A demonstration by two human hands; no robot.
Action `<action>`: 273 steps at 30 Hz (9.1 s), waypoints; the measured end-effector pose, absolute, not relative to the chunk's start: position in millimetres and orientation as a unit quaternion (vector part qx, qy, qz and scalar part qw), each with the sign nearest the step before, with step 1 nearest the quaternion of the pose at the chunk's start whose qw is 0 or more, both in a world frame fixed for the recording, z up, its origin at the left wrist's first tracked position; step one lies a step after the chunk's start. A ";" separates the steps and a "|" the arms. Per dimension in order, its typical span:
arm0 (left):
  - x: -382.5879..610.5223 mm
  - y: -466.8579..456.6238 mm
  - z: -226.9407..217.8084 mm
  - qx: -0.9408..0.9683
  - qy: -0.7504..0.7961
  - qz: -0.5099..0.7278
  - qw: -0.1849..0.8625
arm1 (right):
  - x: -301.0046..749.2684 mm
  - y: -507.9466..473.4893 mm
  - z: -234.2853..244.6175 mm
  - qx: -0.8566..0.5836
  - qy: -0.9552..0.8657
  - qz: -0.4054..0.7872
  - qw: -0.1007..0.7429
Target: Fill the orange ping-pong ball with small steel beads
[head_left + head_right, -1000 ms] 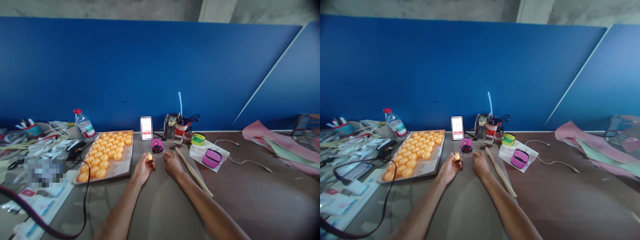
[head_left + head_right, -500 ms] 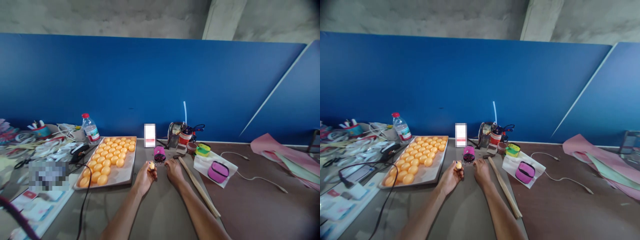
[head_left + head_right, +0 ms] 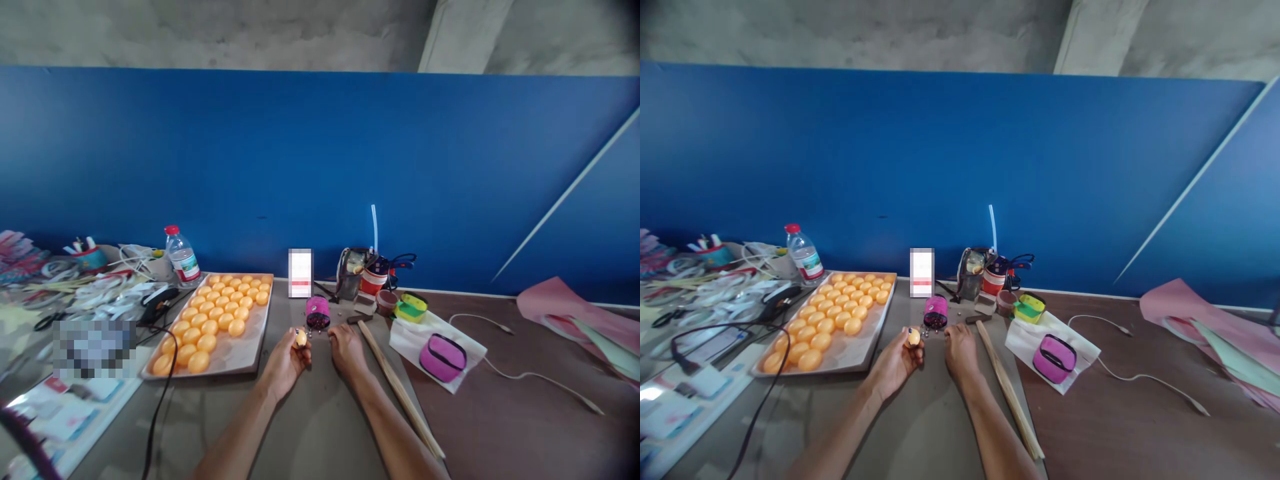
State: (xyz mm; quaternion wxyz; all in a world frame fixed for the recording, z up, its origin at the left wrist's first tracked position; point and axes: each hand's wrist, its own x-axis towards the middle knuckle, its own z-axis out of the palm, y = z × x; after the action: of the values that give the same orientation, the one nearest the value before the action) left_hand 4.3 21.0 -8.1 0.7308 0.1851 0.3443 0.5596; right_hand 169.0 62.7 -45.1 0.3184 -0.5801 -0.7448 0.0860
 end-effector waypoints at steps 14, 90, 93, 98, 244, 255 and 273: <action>6.9 20.2 -10.6 0.202 0.343 0.568 0.721 | 157.7 51.2 -32.8 -0.546 -0.682 0.189 0.448; 5.8 23.0 -11.5 0.240 0.313 0.608 0.689 | 130.2 38.6 -9.6 -0.402 -0.455 0.582 0.541; 6.4 22.7 -11.4 0.248 0.320 0.609 0.682 | 130.9 38.4 -10.3 -0.402 -0.456 0.586 0.536; 8.0 21.6 -11.4 0.264 0.327 0.615 0.667 | 132.0 38.8 -10.6 -0.402 -0.462 0.588 0.528; 5.7 20.5 -8.2 0.291 0.339 0.582 0.679 | 136.5 38.2 -15.5 -0.368 -0.394 0.686 0.489; 8.1 17.9 -7.1 0.315 0.366 0.585 0.652 | 138.6 37.0 -12.4 -0.388 -0.417 0.664 0.485; 6.7 17.7 -10.3 0.284 0.330 0.590 0.680 | 139.0 40.2 -12.7 -0.348 -0.367 0.700 0.504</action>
State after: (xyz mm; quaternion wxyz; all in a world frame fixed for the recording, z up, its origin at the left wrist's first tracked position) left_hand 6.7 17.7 -10.3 0.6797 0.2841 0.3297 0.5904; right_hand 139.0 40.2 -12.7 0.5035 -0.3484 -0.3675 0.7000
